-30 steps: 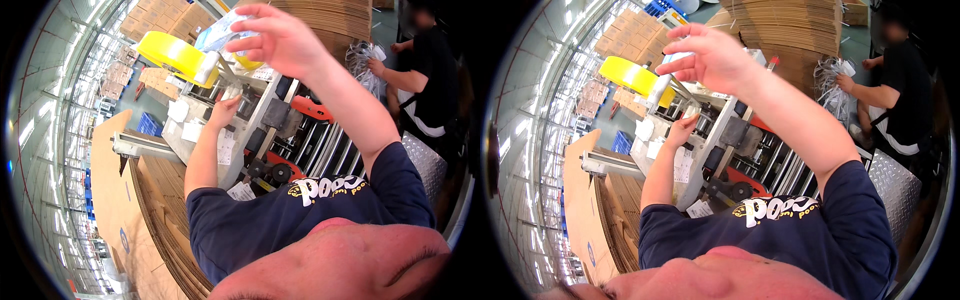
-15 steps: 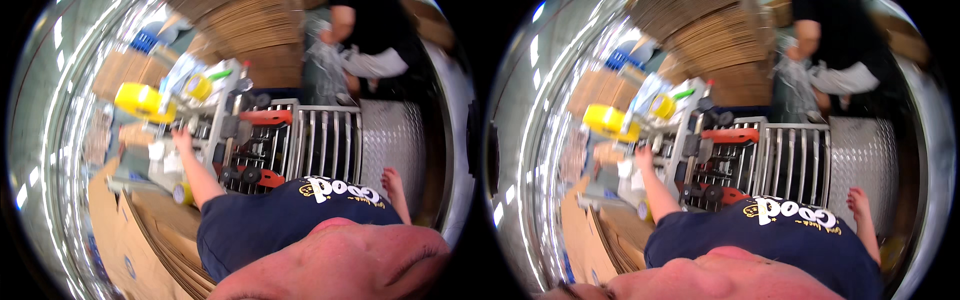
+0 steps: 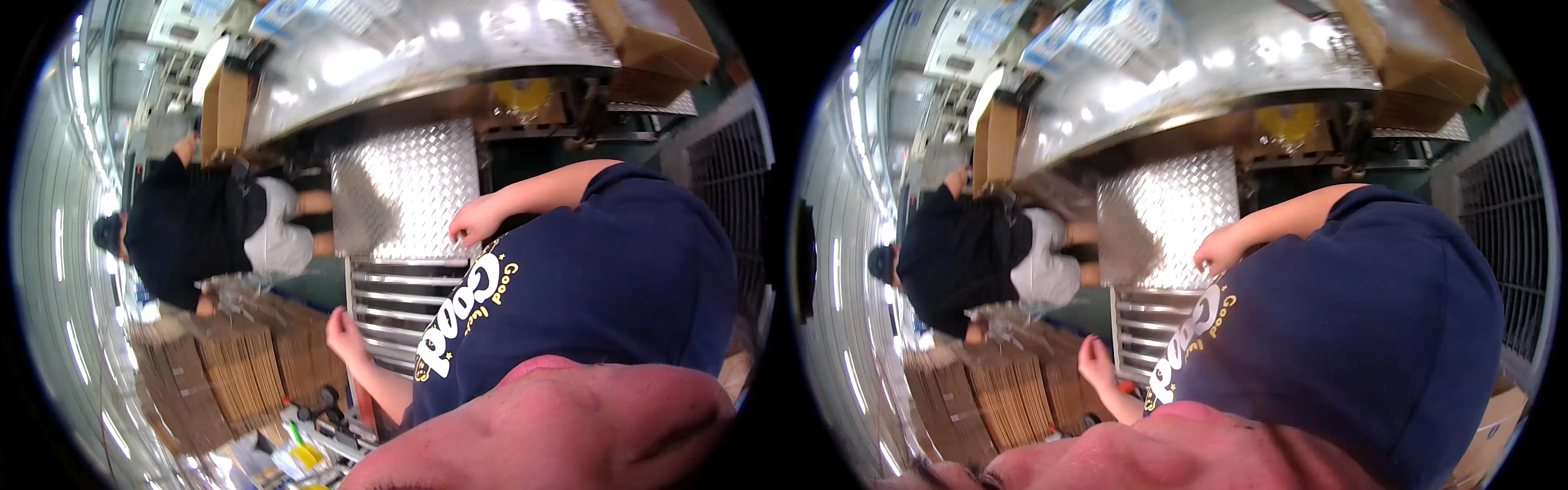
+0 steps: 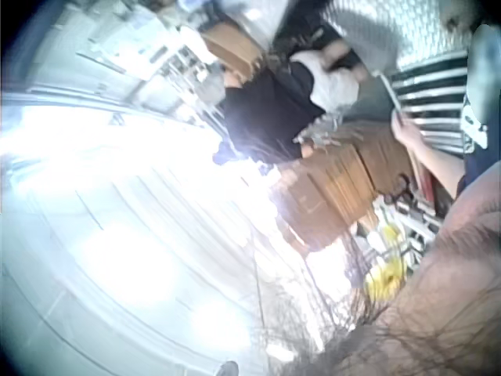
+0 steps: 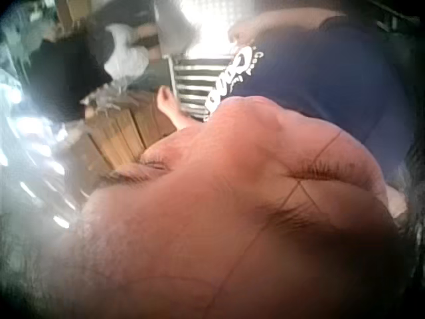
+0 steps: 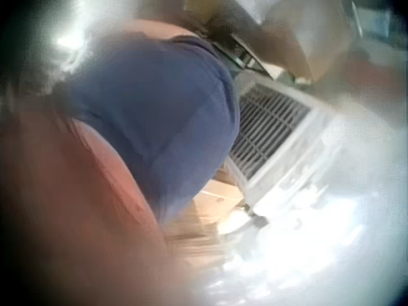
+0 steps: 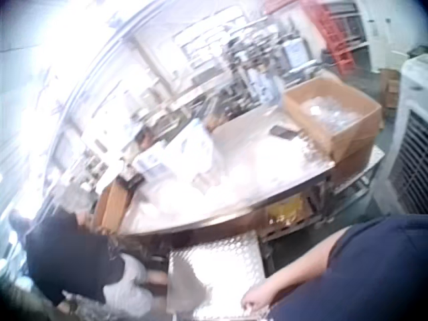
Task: The person packs cartons into a cardboard box, seals it using a tape machine, replaces a roll of yellow tape on the machine, and then ties a large bag before sweeping the floor with a broom.
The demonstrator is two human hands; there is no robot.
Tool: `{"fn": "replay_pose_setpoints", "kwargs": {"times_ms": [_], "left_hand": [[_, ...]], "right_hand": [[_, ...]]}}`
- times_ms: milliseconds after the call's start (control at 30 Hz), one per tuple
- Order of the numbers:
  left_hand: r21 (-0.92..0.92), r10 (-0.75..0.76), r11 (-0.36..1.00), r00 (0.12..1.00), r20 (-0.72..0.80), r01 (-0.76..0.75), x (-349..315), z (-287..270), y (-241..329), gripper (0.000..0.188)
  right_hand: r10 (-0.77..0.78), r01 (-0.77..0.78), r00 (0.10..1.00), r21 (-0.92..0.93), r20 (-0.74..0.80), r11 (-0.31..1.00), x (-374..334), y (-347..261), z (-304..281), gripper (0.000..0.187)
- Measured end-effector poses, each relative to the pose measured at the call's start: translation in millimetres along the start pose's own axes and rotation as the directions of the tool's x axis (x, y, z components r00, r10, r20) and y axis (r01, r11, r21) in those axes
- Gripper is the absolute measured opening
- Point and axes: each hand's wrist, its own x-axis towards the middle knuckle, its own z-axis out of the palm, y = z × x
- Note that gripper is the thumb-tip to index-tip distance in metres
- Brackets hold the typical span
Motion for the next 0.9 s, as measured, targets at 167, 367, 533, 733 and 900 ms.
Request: {"fn": "replay_pose_setpoints", "kwargs": {"times_ms": [167, 367, 533, 733, 900], "left_hand": [[-0.224, 0.308, 0.949, 0.811, 0.497, -0.223, -6, 91, 88, 0.019], [-0.501, 0.744, 0.64, 0.304, 0.595, -0.583, 2, 193, 302, 0.019], [-0.706, 0.833, 0.449, -0.028, 0.552, -0.548, -52, 262, 400, 0.019], [-0.853, 0.788, 0.369, -0.362, 0.498, -0.37, -93, 321, 417, 0.019], [-0.876, 0.759, 0.351, -0.447, 0.473, -0.331, -111, 343, 465, 0.02]], "right_hand": [[0.432, -0.465, 0.757, 0.059, -0.49, 0.883, -215, -48, -30, 0.026], [0.264, -0.695, 0.009, 0.184, -0.964, 0.695, -414, -118, -40, 0.019], [0.007, -0.851, -0.523, 0.523, -0.852, 0.046, -542, -219, 34, 0.024], [-0.532, -0.37, -0.686, 0.867, -0.497, -0.332, -592, -359, 132, 0.023], [-0.562, -0.001, -0.8, 0.938, -0.209, -0.348, -630, -392, 210, 0.03]]}}
